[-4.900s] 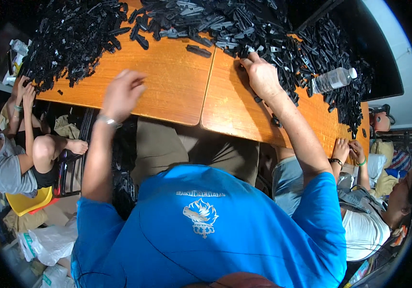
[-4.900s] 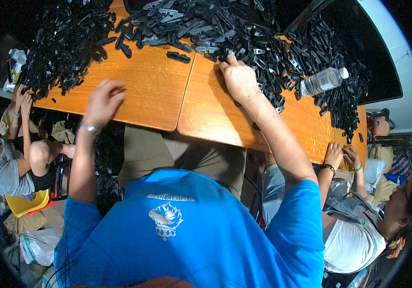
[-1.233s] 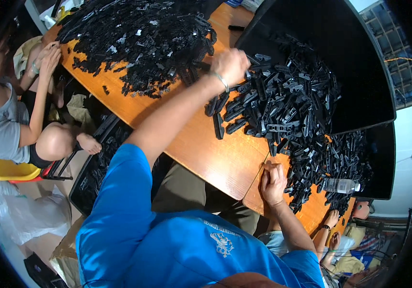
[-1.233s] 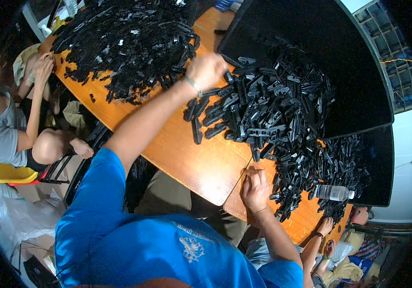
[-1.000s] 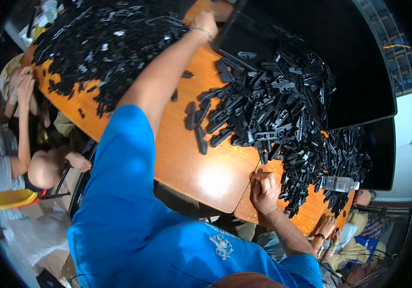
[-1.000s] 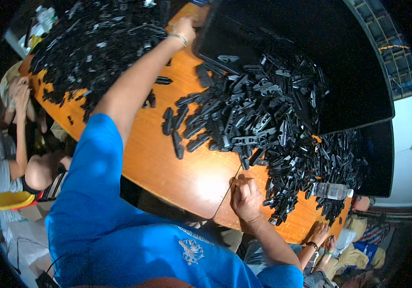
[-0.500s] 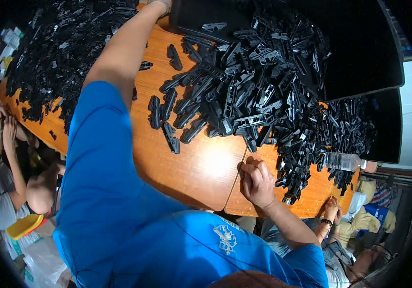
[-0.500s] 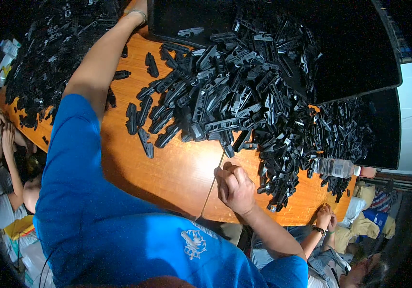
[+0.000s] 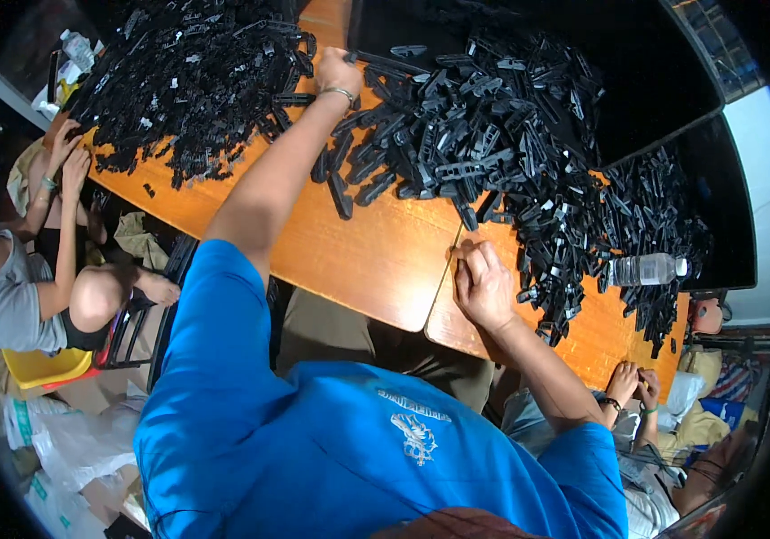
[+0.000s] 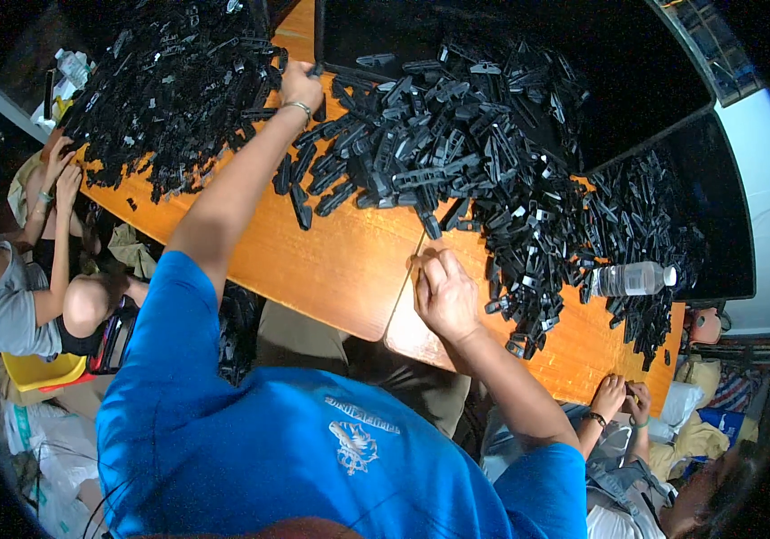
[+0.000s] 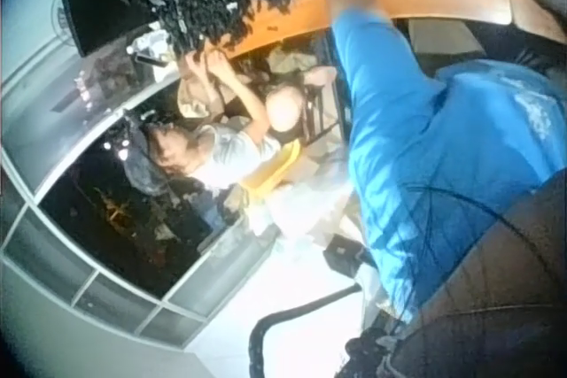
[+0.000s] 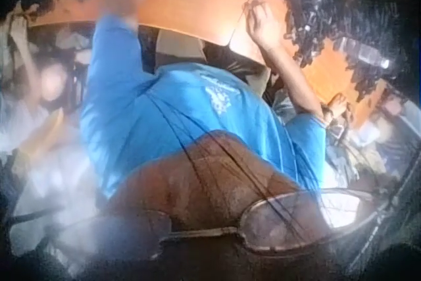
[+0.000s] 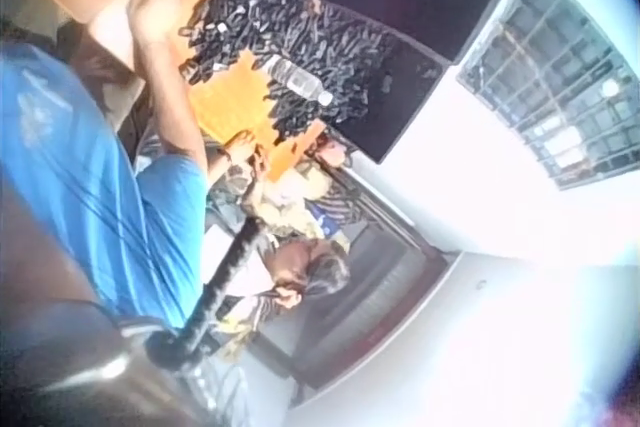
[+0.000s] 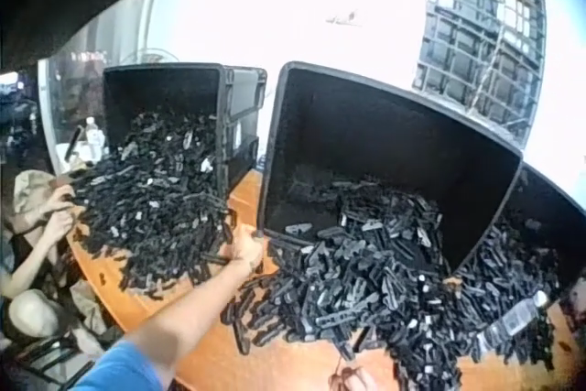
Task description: The person assembles plastic components by fitting small plastic pieces together by hand, gathers additional plastic pieces from a container onto the table, and joins more pieces together.
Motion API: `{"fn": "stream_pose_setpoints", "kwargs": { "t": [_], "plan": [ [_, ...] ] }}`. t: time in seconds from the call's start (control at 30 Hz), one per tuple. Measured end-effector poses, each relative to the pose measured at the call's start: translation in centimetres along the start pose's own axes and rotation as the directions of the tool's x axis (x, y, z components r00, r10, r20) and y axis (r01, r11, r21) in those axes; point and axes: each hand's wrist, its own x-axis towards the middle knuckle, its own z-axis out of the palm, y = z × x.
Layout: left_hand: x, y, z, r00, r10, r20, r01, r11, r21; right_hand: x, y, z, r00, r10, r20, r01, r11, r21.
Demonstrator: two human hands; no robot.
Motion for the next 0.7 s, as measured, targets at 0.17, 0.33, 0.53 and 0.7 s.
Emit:
{"fn": "stream_pose_setpoints", "kwargs": {
  "t": [0.17,0.33,0.53,0.7],
  "plan": [
    [-8.8,3.9,1.1,0.893,0.352,0.282,-0.379,0.924,0.047,-0.7,0.9,0.7,0.999,0.013,-0.049,-0.011,0.999,0.04],
    [-18.4,8.3,0.0,0.707,0.537,0.461,-0.678,0.7,0.225,-1.1,1.2,0.6,0.994,0.021,-0.104,-0.015,0.998,0.064],
    [-21.8,7.7,-1.0,0.57,0.624,0.534,-0.789,0.598,0.143,-1.2,1.4,0.3,0.994,0.001,-0.112,0.011,0.994,0.107],
    [-21.8,7.5,-1.5,0.514,0.706,0.488,-0.848,0.505,0.163,-1.2,1.2,0.0,0.996,0.034,-0.081,-0.025,0.994,0.109]
  ]
}}
